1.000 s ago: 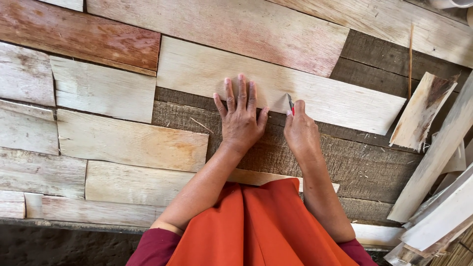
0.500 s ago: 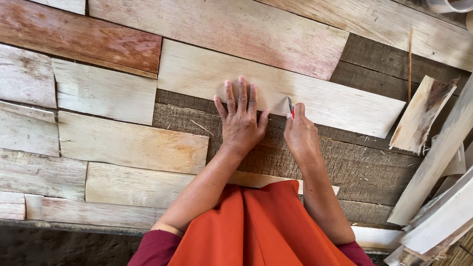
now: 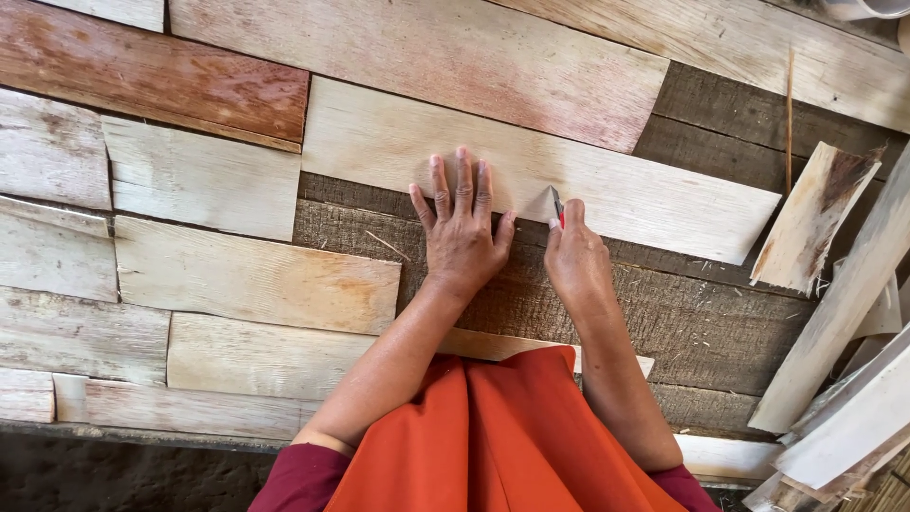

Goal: Cutting thin wood veneers into strips using a utility knife and a wooden guide

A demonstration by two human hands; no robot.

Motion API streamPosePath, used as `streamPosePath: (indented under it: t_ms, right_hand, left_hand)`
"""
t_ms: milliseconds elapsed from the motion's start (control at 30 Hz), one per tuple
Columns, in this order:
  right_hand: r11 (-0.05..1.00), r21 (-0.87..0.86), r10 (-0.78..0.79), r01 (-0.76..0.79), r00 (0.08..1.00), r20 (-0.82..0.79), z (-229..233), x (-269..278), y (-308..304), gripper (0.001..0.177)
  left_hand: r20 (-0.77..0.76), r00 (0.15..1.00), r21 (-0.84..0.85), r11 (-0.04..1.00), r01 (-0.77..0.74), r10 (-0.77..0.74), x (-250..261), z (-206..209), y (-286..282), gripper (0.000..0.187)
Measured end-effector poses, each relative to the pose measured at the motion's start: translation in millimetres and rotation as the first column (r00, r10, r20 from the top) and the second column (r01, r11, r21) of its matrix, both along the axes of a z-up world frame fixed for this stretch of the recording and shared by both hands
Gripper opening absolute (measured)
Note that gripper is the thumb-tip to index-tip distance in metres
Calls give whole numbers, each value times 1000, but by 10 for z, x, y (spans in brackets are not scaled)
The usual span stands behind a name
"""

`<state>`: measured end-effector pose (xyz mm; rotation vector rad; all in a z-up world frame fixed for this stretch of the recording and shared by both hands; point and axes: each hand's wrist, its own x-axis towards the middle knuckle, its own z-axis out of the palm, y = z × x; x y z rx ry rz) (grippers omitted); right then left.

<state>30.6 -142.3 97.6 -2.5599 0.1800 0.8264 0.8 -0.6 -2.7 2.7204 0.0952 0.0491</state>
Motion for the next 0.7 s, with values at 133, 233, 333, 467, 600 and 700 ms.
streamPosePath:
  t_ms: [133,233,333,467,600,700]
  right_hand:
    - [994,62,-86,88,996,-32,73,1,-50,22]
    - [990,48,-133,132,991,22,149,-1,-58,24]
    - [992,2,-130,130,991,44,88,5,-115,27]
    - [995,5,-102,102,994,44,114,0,-96,28]
    - [992,71,-111,107,993,48,170,-59,-110,32]
    - [996,34,-83,82,996,42,514,-167,3,43]
  left_hand:
    - [3,1000,9,1000,-3,3,-6,23,-2,80]
    - [6,1000,10,1000,-2,2,-5,52,-4,80]
    - [6,1000,15,1000,-1,1,-6,42,-7,81]
    - [7,1000,19,1000,-1,1,-4,22,-15,80]
    - [22,1000,26,1000,-7,6,-10,23,-14,81]
    - [3,1000,10,1000,-6,6,-25,28,-8,80]
